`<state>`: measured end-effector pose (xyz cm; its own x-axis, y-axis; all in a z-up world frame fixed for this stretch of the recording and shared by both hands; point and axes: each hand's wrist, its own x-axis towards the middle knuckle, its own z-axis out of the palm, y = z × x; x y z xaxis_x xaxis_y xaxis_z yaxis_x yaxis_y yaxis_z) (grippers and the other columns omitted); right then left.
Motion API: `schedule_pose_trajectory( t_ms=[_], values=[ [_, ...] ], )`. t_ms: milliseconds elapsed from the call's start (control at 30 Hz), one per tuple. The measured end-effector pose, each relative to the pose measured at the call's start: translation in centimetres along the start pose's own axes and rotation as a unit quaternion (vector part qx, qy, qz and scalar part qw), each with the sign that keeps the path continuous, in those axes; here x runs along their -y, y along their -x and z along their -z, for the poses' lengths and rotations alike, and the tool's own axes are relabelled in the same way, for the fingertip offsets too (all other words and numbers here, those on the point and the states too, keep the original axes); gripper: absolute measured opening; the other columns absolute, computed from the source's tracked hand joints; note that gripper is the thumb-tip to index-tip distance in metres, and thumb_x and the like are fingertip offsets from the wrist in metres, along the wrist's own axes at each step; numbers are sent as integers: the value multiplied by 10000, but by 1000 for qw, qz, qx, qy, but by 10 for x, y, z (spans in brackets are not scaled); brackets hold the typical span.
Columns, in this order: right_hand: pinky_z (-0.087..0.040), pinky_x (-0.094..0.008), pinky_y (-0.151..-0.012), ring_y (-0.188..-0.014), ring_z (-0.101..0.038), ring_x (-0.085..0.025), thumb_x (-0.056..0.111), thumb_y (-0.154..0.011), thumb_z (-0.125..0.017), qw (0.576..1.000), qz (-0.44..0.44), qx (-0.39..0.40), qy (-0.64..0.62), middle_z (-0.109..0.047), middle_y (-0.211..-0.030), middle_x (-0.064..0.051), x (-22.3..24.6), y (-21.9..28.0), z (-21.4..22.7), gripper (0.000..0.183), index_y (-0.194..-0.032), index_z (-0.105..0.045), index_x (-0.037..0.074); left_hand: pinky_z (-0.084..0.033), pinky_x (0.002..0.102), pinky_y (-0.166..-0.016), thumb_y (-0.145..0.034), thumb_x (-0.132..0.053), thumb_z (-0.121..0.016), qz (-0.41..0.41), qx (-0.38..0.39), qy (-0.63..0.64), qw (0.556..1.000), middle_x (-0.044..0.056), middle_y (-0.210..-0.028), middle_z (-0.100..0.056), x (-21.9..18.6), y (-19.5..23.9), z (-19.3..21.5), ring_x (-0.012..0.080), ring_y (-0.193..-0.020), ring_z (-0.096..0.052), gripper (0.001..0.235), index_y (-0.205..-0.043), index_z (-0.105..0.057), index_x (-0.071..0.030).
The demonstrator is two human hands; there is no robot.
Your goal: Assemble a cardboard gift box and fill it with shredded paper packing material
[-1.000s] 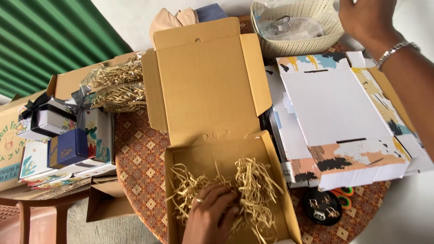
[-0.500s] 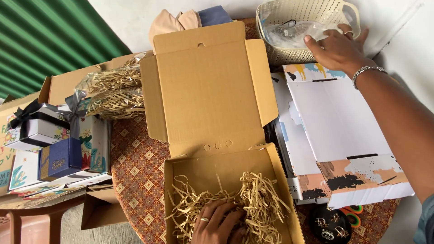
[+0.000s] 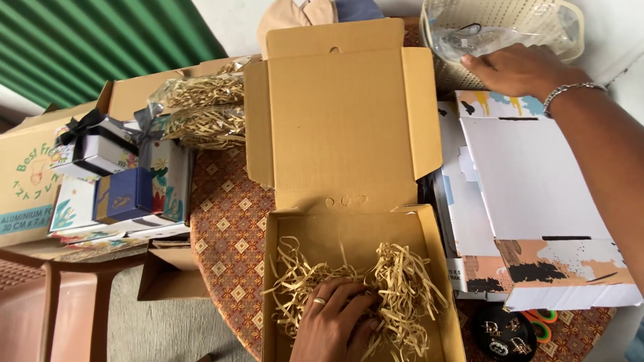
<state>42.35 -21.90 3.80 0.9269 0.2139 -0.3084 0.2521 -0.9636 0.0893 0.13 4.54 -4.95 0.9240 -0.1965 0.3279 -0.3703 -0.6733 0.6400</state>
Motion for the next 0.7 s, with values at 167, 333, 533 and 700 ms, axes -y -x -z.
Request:
schedule_pose_trajectory(
  t_ms=[167, 333, 533, 700],
  values=[
    [-420, -578, -941, -1065, -696, -461, 579, -1222, -193, 987, 49, -151, 36, -766, -1064, -216, -25, -19, -31, 764, -1089, -805, 141, -451, 498, -967, -901, -183, -671, 30, 28, 5, 999, 98, -1218, -678, -7, 0, 7, 328, -1149, -549, 286, -1164, -705, -76],
    [-414, -552, -982, -1228, -550, -443, 306, -1002, -689, 880, 230, -414, 8, -589, -1462, -202, 2, 47, -32, 487, -1409, -730, 42, -438, 489, -980, -903, -166, -675, 22, 22, 10, 999, 110, -1237, -682, -18, -3, 18, 335, -1145, -569, 245, -1130, -709, -80],
    [-443, -520, -971, -1165, -653, -277, 248, -907, -713, 871, 349, -330, -105, -715, -1174, -2, 71, 186, -54, 202, -1098, -704, 181, -445, 469, -908, -931, -173, -653, 50, 25, 18, 998, 77, -1196, -690, -27, 1, 22, 305, -1087, -591, 229, -1140, -712, -98],
    [-656, -432, -752, -825, -753, -206, 473, -961, -573, 950, 298, -71, -57, -737, -1054, -11, 115, 291, -82, 375, -1276, -582, 271, -442, 470, -921, -929, -163, -673, 54, 36, 4, 998, 74, -1137, -749, -32, 1, 22, 292, -1057, -658, 262, -1187, -694, -119]
  ],
)
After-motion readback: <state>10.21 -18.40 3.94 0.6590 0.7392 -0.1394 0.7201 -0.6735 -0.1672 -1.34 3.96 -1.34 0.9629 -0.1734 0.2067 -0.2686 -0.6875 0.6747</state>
